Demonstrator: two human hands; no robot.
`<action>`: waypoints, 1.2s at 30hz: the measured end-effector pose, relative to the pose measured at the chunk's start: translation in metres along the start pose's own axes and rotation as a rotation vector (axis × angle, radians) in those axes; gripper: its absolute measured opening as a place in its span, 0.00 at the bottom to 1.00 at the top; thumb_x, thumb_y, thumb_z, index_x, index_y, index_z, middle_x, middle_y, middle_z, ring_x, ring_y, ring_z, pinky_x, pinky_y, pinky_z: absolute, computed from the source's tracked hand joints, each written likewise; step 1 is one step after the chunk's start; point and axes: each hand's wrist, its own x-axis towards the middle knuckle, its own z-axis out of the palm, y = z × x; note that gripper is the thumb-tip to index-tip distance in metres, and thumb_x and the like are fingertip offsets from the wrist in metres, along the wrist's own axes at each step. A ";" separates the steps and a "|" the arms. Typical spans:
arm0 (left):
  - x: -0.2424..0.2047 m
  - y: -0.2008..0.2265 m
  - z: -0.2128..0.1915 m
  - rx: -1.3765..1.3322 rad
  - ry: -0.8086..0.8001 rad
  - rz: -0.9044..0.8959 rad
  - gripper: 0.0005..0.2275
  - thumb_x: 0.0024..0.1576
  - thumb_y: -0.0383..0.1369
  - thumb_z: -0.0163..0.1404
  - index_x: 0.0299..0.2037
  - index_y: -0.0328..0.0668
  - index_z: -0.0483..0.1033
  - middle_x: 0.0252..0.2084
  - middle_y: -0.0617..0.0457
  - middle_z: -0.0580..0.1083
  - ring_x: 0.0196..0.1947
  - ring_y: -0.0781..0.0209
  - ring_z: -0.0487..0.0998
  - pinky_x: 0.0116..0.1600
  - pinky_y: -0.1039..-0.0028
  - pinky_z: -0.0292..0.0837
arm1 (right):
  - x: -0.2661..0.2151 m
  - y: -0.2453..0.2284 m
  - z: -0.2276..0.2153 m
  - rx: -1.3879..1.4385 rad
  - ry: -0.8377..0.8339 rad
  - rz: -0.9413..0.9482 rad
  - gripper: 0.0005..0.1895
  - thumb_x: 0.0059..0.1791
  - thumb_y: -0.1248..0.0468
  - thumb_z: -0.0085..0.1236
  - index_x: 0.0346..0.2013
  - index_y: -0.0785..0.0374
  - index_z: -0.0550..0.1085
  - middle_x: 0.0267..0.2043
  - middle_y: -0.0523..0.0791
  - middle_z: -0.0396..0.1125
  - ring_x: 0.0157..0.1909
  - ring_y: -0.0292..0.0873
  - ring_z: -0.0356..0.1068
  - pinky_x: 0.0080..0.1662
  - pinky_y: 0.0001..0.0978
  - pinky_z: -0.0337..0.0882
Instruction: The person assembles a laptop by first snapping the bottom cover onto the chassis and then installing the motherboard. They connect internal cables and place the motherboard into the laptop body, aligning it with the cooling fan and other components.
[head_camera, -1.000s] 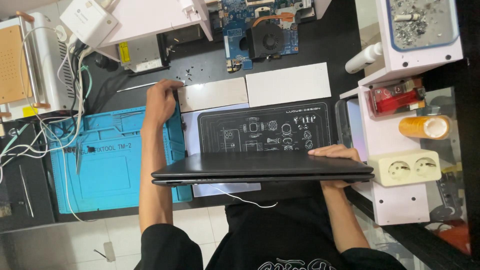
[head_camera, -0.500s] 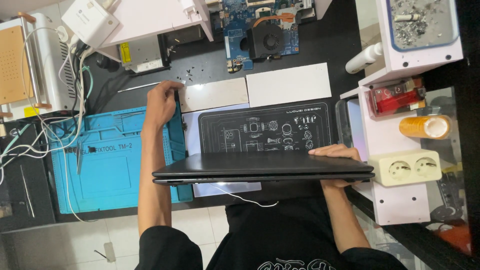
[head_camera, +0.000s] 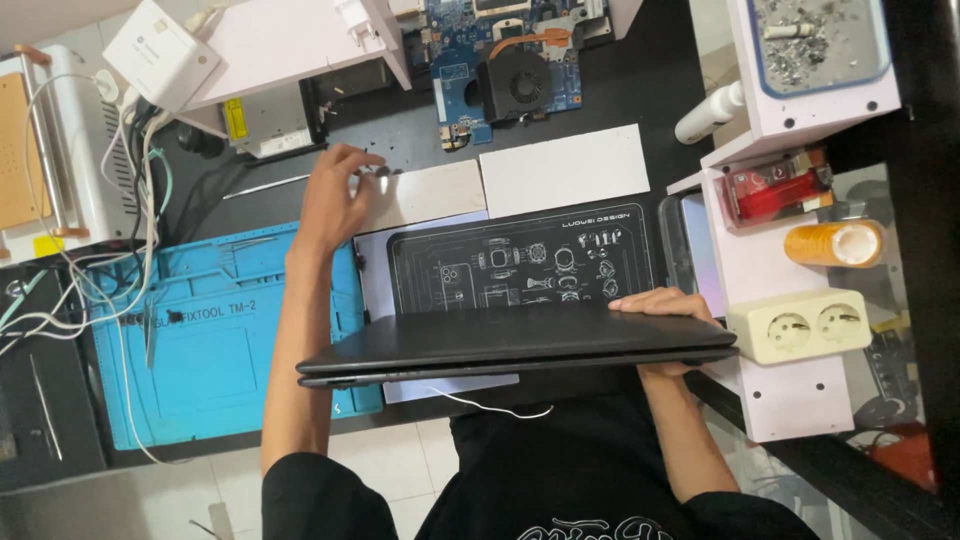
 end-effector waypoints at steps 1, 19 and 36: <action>0.006 0.006 0.006 -0.005 -0.004 0.011 0.11 0.57 0.22 0.48 0.46 0.35 0.82 0.46 0.38 0.76 0.47 0.40 0.77 0.54 0.59 0.71 | 0.001 -0.006 0.003 -0.007 0.006 -0.009 0.37 0.57 0.34 0.40 0.38 0.69 0.68 0.32 0.55 0.67 0.35 0.57 0.74 0.39 0.54 0.80; 0.057 0.042 0.078 0.046 -0.345 0.291 0.17 0.58 0.25 0.50 0.57 0.46 0.78 0.50 0.52 0.73 0.55 0.49 0.70 0.52 0.57 0.63 | 0.002 -0.018 0.013 -0.200 0.014 0.026 0.22 0.55 0.51 0.55 0.36 0.71 0.70 0.33 0.61 0.71 0.35 0.60 0.75 0.40 0.52 0.80; 0.056 0.046 0.075 0.095 -0.334 0.315 0.23 0.48 0.18 0.46 0.54 0.42 0.81 0.49 0.51 0.75 0.54 0.49 0.71 0.51 0.58 0.61 | 0.008 -0.016 0.015 -0.201 -0.009 -0.016 0.26 0.54 0.47 0.59 0.36 0.71 0.70 0.33 0.61 0.71 0.35 0.59 0.77 0.39 0.49 0.80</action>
